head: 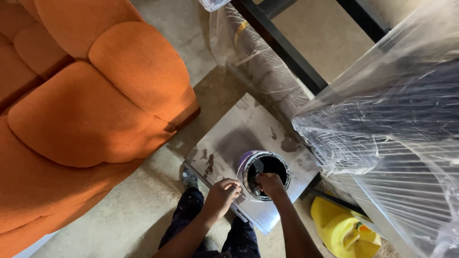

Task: Applying black paint to a metal furniture frame using a sponge applicator dipped in a paint bucket.

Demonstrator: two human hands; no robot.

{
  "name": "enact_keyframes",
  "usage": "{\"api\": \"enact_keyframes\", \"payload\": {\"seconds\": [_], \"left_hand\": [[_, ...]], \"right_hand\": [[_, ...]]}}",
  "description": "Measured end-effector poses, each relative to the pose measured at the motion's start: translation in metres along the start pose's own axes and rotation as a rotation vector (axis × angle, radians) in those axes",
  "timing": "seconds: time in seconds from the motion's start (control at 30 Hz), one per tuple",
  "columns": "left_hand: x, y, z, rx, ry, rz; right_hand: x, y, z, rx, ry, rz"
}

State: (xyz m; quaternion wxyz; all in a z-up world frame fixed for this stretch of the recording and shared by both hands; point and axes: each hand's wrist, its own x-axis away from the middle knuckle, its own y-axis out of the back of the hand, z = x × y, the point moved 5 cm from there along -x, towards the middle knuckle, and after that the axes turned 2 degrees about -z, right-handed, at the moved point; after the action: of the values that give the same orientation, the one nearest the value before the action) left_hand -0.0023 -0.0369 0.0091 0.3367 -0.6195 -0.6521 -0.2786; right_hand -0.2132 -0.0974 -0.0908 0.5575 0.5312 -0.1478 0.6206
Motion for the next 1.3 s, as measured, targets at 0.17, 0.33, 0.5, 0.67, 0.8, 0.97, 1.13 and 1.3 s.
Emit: {"api": "enact_keyframes", "payload": {"seconds": [0.17, 0.33, 0.5, 0.67, 0.8, 0.97, 1.13, 1.3], "left_hand": [[-0.016, 0.0, 0.013, 0.001, -0.014, 0.0], [-0.013, 0.001, 0.005, -0.01, -0.017, 0.005], [-0.006, 0.003, -0.006, 0.012, -0.016, -0.019], [-0.012, 0.0, -0.001, 0.042, -0.024, -0.057], [-0.012, 0.001, -0.004, 0.052, -0.031, -0.09], [-0.007, 0.004, -0.013, 0.06, -0.019, -0.093], [-0.002, 0.006, -0.023, 0.101, -0.031, -0.121], [0.014, 0.01, -0.043, 0.117, -0.059, -0.142]], "right_hand": [[-0.031, -0.003, -0.036, -0.258, -0.214, 0.257], [-0.003, 0.003, -0.028, -0.673, -0.251, 0.406], [0.004, 0.007, -0.027, -0.782, -0.288, 0.245], [-0.06, -0.007, -0.076, -0.68, -0.222, 0.069], [-0.078, -0.024, -0.095, -0.616, -0.237, 0.052], [-0.056, -0.014, -0.073, -0.62, -0.223, 0.122], [-0.049, -0.013, -0.065, -0.525, -0.139, 0.047], [-0.039, -0.01, -0.054, -0.537, -0.162, -0.055]]}}
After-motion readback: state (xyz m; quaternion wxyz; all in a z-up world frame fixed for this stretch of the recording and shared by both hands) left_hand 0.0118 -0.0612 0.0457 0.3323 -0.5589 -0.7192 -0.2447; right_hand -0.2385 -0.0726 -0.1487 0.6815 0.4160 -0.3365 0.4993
